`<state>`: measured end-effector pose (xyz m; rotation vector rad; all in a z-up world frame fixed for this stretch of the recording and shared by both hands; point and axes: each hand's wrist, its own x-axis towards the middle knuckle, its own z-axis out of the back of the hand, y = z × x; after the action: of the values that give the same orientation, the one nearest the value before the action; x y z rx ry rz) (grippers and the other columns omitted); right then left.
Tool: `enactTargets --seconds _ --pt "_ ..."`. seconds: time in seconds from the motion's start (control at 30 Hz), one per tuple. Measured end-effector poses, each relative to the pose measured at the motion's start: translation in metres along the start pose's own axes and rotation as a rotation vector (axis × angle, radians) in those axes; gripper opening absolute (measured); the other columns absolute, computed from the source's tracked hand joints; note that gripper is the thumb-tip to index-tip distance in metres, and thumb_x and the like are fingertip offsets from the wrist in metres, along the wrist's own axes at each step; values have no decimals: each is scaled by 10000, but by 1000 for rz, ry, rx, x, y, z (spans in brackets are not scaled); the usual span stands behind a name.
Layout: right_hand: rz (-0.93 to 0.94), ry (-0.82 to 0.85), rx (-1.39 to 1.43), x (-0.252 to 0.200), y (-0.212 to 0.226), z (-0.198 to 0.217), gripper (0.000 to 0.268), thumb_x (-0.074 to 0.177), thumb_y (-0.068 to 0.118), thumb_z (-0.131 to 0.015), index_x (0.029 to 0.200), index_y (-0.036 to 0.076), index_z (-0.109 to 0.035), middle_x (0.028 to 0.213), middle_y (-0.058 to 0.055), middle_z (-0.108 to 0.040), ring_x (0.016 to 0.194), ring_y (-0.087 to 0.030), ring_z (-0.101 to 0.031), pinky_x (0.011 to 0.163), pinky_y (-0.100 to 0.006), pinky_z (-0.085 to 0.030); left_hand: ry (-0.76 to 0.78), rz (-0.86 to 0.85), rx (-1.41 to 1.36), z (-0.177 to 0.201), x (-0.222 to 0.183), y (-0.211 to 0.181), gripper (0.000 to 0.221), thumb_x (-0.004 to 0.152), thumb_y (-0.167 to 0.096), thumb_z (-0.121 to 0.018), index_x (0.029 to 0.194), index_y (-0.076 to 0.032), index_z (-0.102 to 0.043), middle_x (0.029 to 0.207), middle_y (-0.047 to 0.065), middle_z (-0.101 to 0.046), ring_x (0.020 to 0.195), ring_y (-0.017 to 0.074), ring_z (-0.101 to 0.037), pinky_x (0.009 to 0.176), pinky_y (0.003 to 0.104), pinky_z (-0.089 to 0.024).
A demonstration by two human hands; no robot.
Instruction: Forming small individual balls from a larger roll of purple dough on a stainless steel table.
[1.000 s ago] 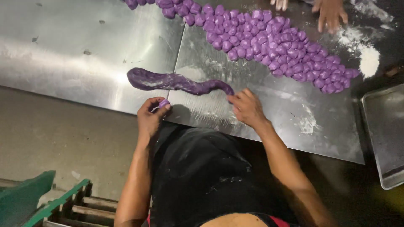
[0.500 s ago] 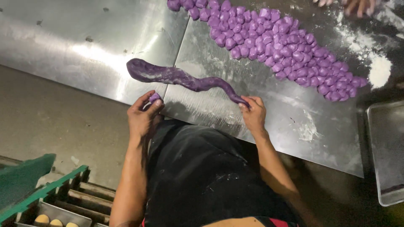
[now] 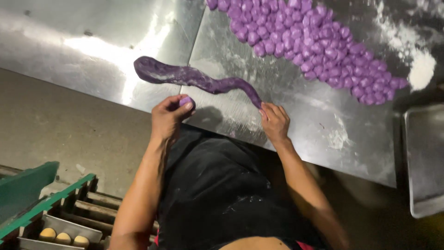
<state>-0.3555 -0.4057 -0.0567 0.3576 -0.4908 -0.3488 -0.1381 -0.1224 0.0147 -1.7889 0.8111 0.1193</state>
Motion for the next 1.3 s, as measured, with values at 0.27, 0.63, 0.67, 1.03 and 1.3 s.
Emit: enactTargets --seconds 0.27,0.63,0.67,1.03,1.3 --pt "-493 202 204 -25 10 52 326 876 2 -775 1196 49 -740 993 -104 -720 870 -249 -675 724 -357 -540 160 41 183 -5 40 2 211 872 -8 -761 1074 46 -740 920 124 -759 733 194 -720 666 321 -622" --pt "-659 150 1005 100 171 -24 405 983 3 -653 1384 -47 -639 1185 -206 -681 881 -251 -708 779 -335 -595 376 -311 207 -2 75 7 407 853 -64 -863 1241 15 -770 1039 88 -772 914 139 -674 816 298 -583" --pt "-545 180 914 107 176 -28 384 993 -4 -646 1373 -61 -645 1247 -196 -659 931 -247 -695 769 -335 -597 387 -198 58 0 74 -1 373 862 -64 -831 1219 16 -759 1023 82 -770 897 151 -696 788 300 -610" --pt "-690 449 1197 129 136 -101 333 958 -19 -640 1281 -97 -615 1095 -181 -699 835 -244 -702 662 -320 -570 438 -188 259 34 114 -9 348 862 4 -696 1203 -16 -764 1000 114 -793 824 186 -736 696 320 -634" --pt "-642 182 1180 130 150 -52 249 994 -9 -635 1237 -56 -663 1033 -125 -727 818 -191 -726 740 -280 -618 128 -637 652 -19 126 24 364 747 -126 -770 1107 -165 -809 998 128 -804 890 248 -796 801 347 -621"
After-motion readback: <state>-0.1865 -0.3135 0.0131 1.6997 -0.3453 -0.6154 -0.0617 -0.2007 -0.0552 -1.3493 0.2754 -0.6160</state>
